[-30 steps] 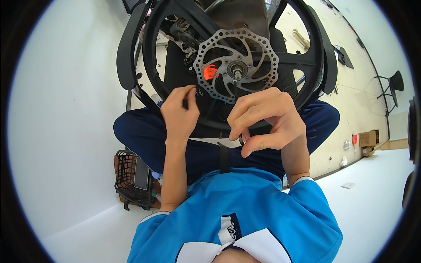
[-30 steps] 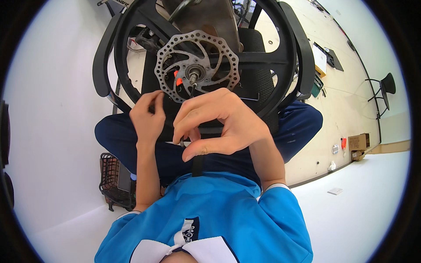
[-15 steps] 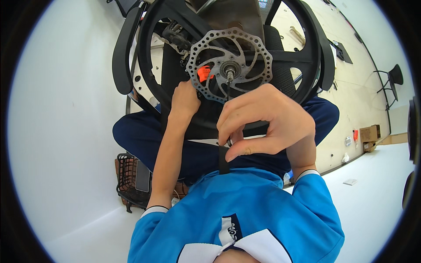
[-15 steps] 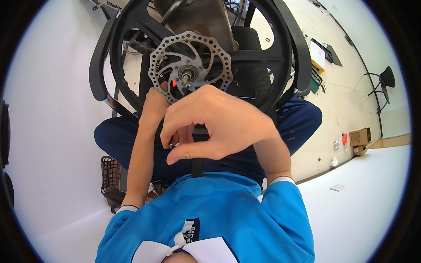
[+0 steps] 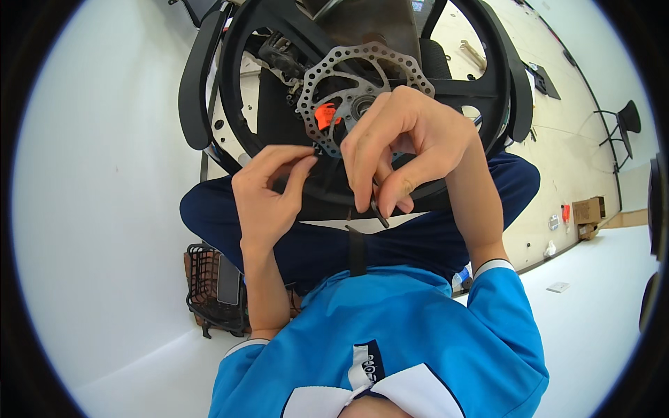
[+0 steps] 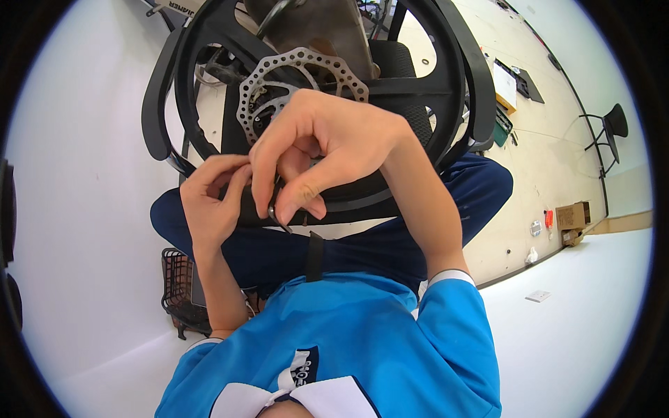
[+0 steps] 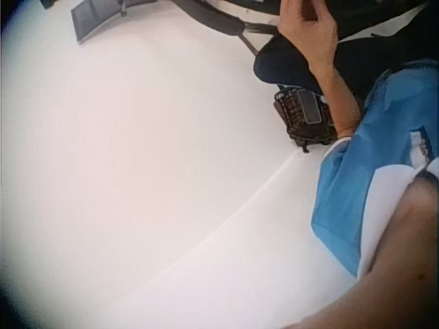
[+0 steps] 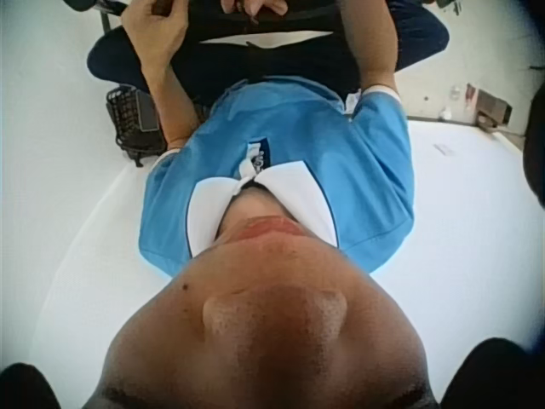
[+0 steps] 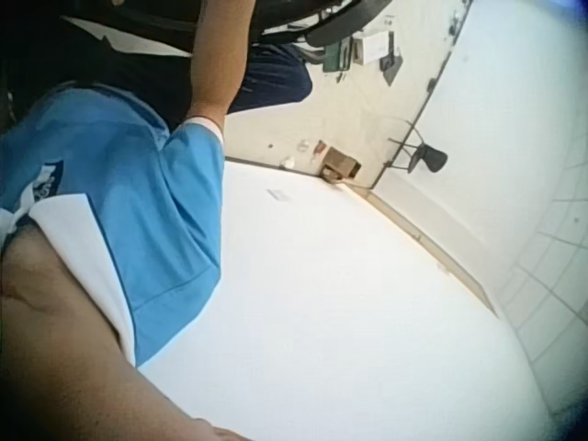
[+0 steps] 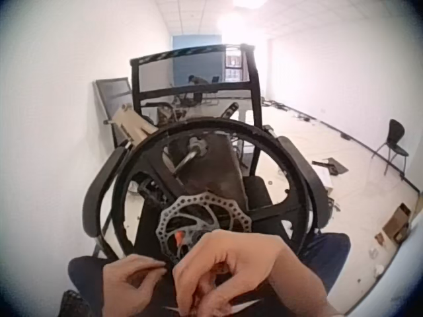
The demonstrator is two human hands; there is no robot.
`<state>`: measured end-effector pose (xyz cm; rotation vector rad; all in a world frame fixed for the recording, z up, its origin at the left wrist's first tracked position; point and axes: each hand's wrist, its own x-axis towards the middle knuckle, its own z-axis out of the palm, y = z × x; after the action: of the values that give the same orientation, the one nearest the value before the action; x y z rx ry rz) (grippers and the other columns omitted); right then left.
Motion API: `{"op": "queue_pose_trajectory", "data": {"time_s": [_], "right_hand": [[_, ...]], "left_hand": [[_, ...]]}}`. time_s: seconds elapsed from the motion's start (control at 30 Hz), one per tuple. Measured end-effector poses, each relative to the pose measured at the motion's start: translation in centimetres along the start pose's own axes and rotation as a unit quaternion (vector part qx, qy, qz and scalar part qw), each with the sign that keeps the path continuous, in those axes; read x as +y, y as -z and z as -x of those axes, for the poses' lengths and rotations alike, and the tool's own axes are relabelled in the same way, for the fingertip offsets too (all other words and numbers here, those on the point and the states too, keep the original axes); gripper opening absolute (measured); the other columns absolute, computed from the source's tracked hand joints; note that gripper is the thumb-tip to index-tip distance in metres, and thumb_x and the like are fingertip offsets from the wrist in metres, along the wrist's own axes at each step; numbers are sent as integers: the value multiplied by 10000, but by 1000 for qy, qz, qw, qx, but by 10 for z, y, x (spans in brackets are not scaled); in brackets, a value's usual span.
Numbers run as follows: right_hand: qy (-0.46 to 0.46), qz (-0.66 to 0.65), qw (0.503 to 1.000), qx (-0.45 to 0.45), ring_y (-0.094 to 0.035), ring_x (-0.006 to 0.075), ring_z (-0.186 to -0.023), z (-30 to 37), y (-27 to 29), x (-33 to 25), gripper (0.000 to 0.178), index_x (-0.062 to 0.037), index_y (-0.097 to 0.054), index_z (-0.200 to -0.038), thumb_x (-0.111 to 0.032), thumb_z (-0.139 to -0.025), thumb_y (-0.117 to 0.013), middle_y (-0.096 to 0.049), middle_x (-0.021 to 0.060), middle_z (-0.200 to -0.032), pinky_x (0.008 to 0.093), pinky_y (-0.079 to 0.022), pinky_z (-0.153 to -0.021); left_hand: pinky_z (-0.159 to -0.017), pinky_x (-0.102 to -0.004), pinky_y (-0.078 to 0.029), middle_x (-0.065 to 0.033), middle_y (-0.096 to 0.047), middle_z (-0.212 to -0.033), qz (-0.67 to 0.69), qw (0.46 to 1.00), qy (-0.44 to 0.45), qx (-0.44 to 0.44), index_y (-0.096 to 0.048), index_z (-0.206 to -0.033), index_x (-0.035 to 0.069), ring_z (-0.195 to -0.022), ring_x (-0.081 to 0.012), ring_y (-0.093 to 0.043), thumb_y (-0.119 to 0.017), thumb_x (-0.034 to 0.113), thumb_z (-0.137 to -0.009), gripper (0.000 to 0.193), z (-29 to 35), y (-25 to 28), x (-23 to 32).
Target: The person sits on the floor and installs a brake rotor onto a bicycle wheel hub using an Allen key. They place the rotor, insert bolts, and tighten them in sequence.
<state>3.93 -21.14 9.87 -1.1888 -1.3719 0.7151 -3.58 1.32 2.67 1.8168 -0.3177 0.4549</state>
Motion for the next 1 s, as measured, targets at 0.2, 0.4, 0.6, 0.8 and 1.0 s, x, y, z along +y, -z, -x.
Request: {"op": "queue_pose_trajectory", "data": {"time_s": [0.2,0.4,0.6,0.8,1.0], "right_hand": [[15,172,967,-187,-673,217,-671,-29,-10,-5,136,-10,-743,-969,-138,-922,-735,-695,55,-856,326,-478,-538],[62,172,945,-270,-581,315,-536,-53,-70,-3,157,2,-683,-717,-124,-807,-656,-615,120,-604,424,-442,-518],[-3,139,959,-248,-675,293,-668,-19,-73,3,151,-25,-744,-844,-161,-857,-681,-708,102,-738,409,-510,-590],[29,147,980,-131,-670,263,-655,2,-66,-9,120,-56,-744,-880,-164,-912,-702,-720,63,-843,352,-500,-565],[126,192,961,152,-725,200,-679,26,-60,-13,82,7,-758,-910,-58,-863,-776,-744,107,-846,242,-551,-566]], "left_hand": [[-703,-257,-582,-117,-746,-905,-26,997,-65,-45,-764,-986,-7,-771,-179,-739,-727,-47,-835,160,-27,-18,15],[-685,-247,-585,-124,-745,-897,24,997,-46,-62,-754,-1009,-25,-749,-165,-734,-692,-75,-859,170,-38,-24,5],[-699,-225,-566,-104,-738,-942,16,995,18,-99,-745,-1027,-58,-779,-115,-702,-658,-59,-921,138,-44,-25,18],[-631,-222,-553,-83,-748,-831,-30,994,66,-88,-764,-1010,-32,-674,-107,-691,-682,-3,-907,135,-45,-27,29],[-624,-216,-555,-79,-756,-827,-64,994,61,-68,-769,-1031,-27,-670,-102,-695,-682,-3,-917,146,-44,-31,35]]}}
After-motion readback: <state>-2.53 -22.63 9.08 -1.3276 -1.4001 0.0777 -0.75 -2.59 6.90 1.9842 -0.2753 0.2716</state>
